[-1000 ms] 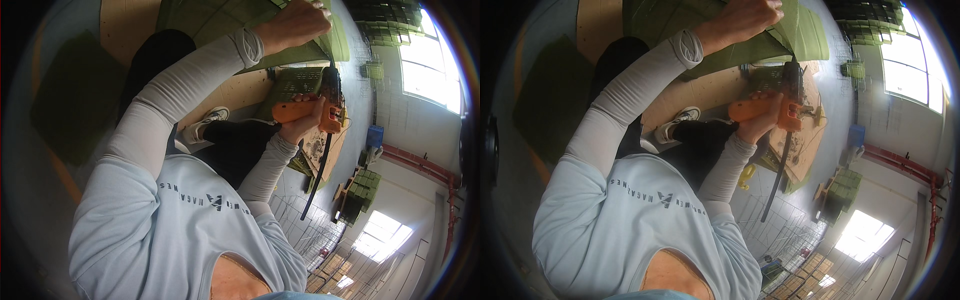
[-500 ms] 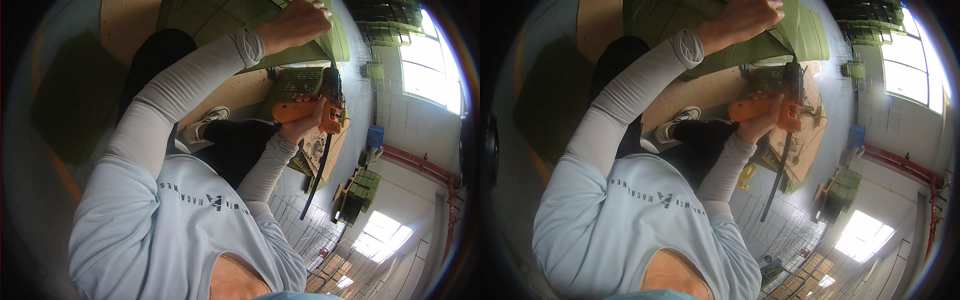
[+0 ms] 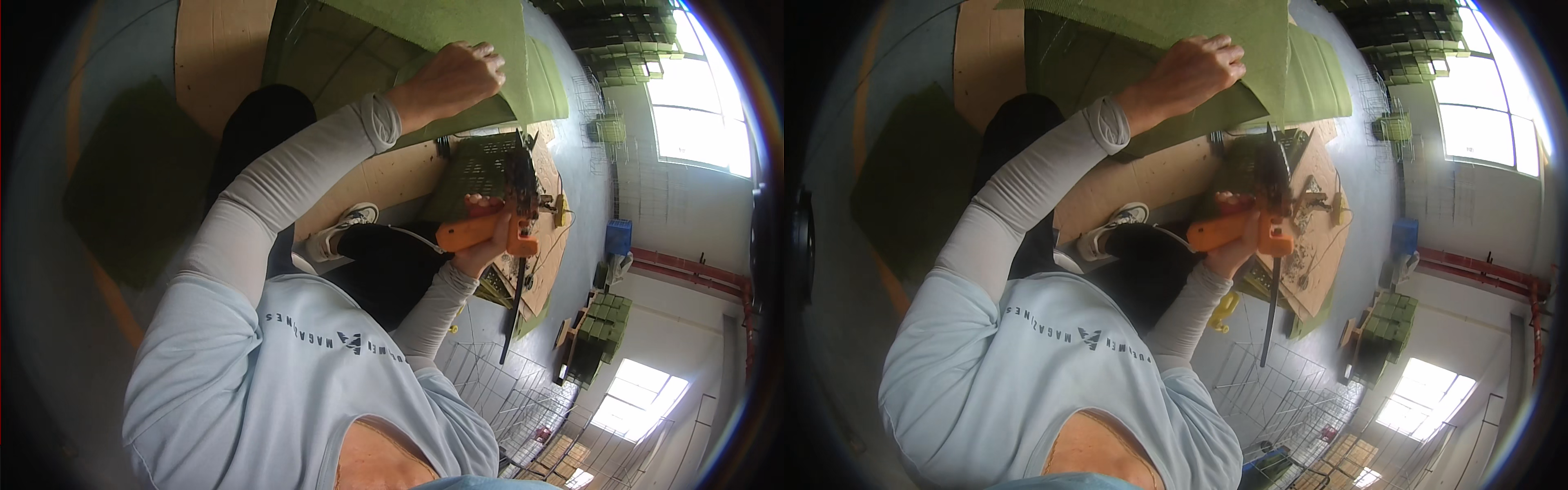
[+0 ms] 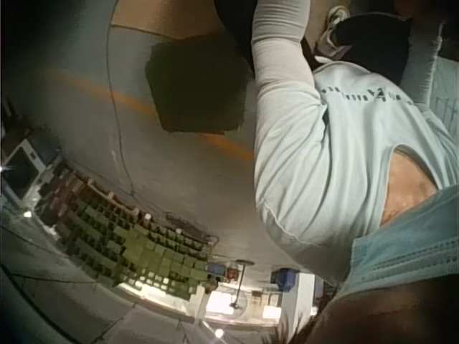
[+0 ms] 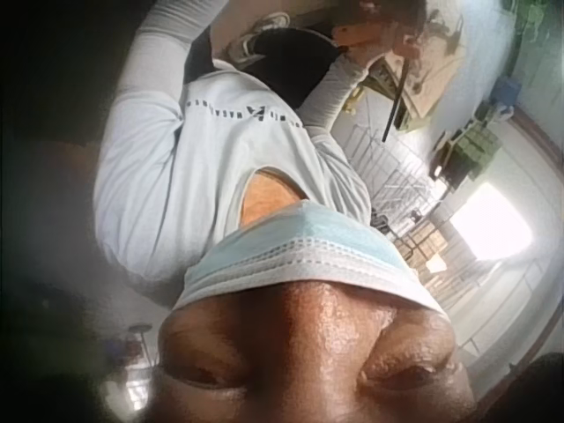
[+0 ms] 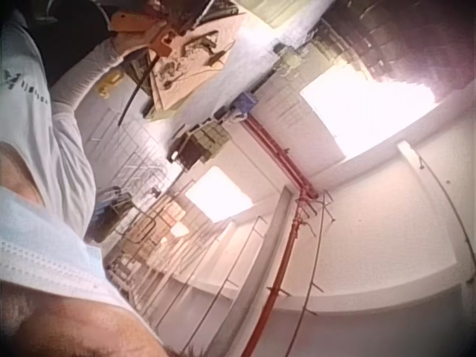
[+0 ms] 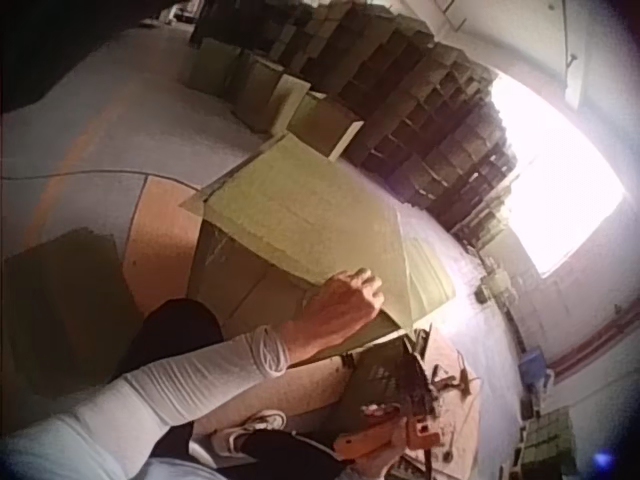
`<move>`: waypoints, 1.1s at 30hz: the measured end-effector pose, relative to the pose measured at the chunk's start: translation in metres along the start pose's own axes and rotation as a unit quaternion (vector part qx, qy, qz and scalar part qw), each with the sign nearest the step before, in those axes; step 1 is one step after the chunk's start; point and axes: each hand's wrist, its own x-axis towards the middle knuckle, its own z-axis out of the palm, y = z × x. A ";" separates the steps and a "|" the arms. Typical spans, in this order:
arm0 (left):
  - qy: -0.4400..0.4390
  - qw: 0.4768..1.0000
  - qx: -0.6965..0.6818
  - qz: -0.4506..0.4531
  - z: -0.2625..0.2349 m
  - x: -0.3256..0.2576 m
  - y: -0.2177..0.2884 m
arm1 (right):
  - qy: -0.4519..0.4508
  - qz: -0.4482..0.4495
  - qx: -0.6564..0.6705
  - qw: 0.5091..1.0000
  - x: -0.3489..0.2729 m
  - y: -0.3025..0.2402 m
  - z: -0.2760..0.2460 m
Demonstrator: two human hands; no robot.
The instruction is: Use a hot glue gun to apply adhesive to the seams of a fabric-covered storage box and press them together to secure the shape.
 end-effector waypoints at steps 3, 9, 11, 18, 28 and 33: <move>0.005 0.999 0.007 0.033 -0.002 -0.009 -0.001 | -0.045 -0.015 0.068 0.997 -0.002 -0.003 -0.028; 0.036 0.995 0.008 0.095 -0.013 -0.019 0.003 | 0.083 -0.200 0.057 0.975 0.079 -0.077 -0.098; 0.033 0.994 -0.062 0.078 -0.013 -0.028 0.017 | 0.017 -0.189 0.089 0.978 0.118 -0.104 -0.155; -0.099 0.975 -0.195 -0.026 -0.012 -0.070 0.021 | 0.224 -0.056 0.019 0.973 0.130 -0.072 -0.296; -0.220 0.953 -0.183 -0.100 -0.003 -0.112 0.015 | 0.290 0.041 0.093 0.952 0.143 0.027 -0.383; -0.219 0.947 -0.178 -0.152 0.000 -0.126 0.020 | 0.337 0.139 -0.025 0.931 0.175 0.045 -0.383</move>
